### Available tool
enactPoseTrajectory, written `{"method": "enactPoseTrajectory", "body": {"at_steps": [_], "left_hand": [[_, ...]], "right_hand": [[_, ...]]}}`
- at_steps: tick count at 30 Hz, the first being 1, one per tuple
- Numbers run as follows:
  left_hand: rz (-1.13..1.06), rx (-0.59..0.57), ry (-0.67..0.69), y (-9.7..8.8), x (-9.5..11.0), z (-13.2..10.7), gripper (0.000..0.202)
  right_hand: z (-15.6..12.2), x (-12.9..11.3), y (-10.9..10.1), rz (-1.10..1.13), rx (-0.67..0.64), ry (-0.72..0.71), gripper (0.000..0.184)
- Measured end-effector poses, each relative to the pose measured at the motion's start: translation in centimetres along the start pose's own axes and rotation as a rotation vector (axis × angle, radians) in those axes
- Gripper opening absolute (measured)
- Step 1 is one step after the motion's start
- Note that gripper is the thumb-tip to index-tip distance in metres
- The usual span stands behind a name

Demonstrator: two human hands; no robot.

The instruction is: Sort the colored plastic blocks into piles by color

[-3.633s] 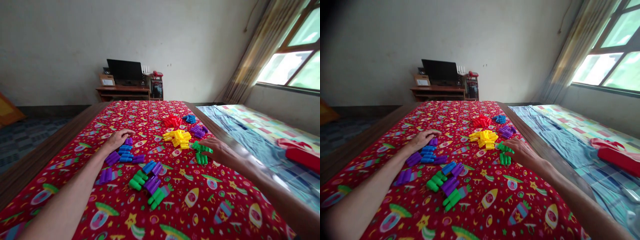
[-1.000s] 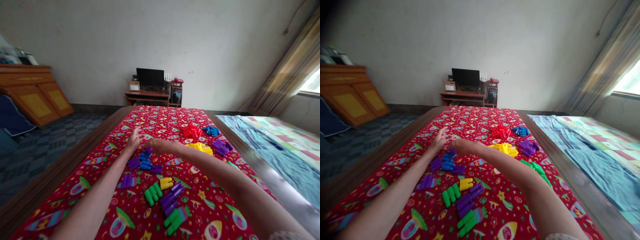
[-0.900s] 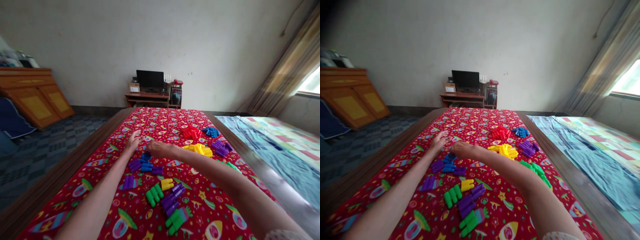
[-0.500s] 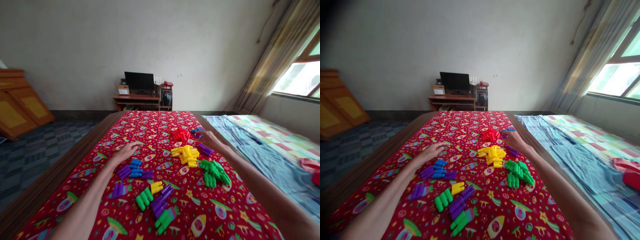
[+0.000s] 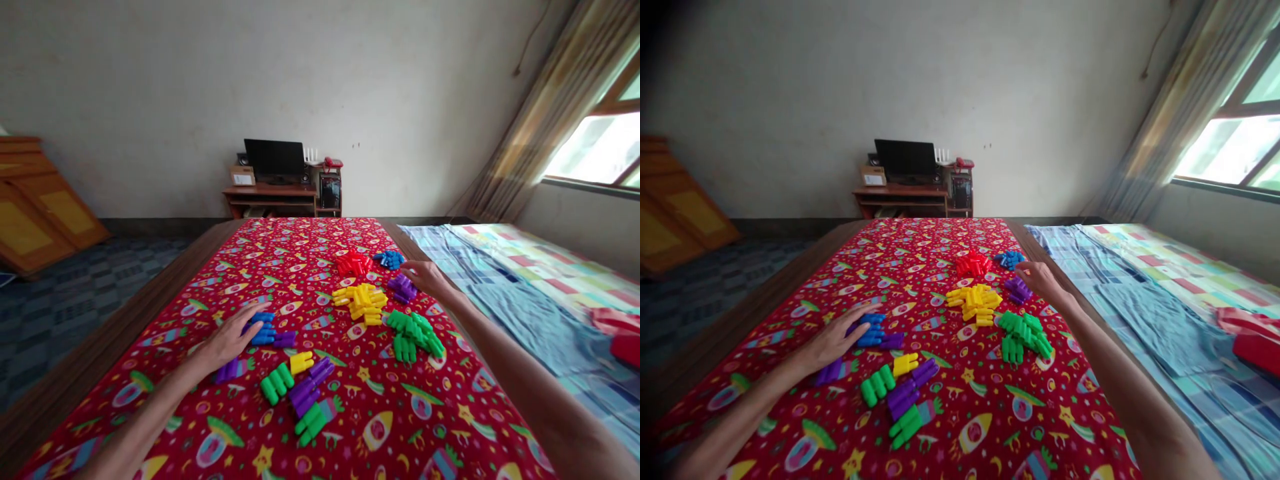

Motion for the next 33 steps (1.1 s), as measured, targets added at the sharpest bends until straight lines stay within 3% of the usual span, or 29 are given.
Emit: {"method": "enactPoseTrajectory", "body": {"at_steps": [3,8,11,15,20,26,29,33], "left_hand": [[-0.132,0.106,-0.088,0.5,0.6,-0.6,0.062],[-0.506,0.112,-0.179,2.7,2.2,-0.2,0.069],[-0.576,0.165,-0.205,2.3,2.1,-0.5,0.068],[-0.496,0.169,-0.191,1.4,1.8,-1.3,0.059],[-0.295,0.002,-0.053,2.2,3.7,-1.6,0.046],[-0.268,0.044,-0.048,2.1,4.0,-1.7,0.055],[-0.289,0.030,-0.035,2.1,4.2,-1.8,0.054],[-0.247,-0.024,0.008,2.1,4.9,-2.1,0.050]], "right_hand": [[-0.7,-5.9,-0.5,0.159,0.045,-0.105,0.027],[-5.0,-21.0,4.0,0.374,-0.257,-0.477,0.022],[-7.0,-26.0,7.1,0.285,-0.353,-0.564,0.020],[-7.9,-27.1,10.1,0.069,-0.421,-0.531,0.028],[-6.6,-26.7,11.1,0.067,-0.272,-0.423,0.046],[-6.9,-27.2,13.1,0.219,-0.301,-0.520,0.035],[-6.8,-26.9,12.1,0.239,-0.265,-0.520,0.027],[-4.4,-24.7,8.2,0.260,-0.130,-0.438,0.022]]}}
Point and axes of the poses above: each hand's wrist, its own z-axis towards the middle knuckle, its own y-axis out of the palm, x = y × z, the point moved 9 cm from there along z, towards the middle knuckle, and after that the axes turned 9 degrees about x, right-handed, at the moved point
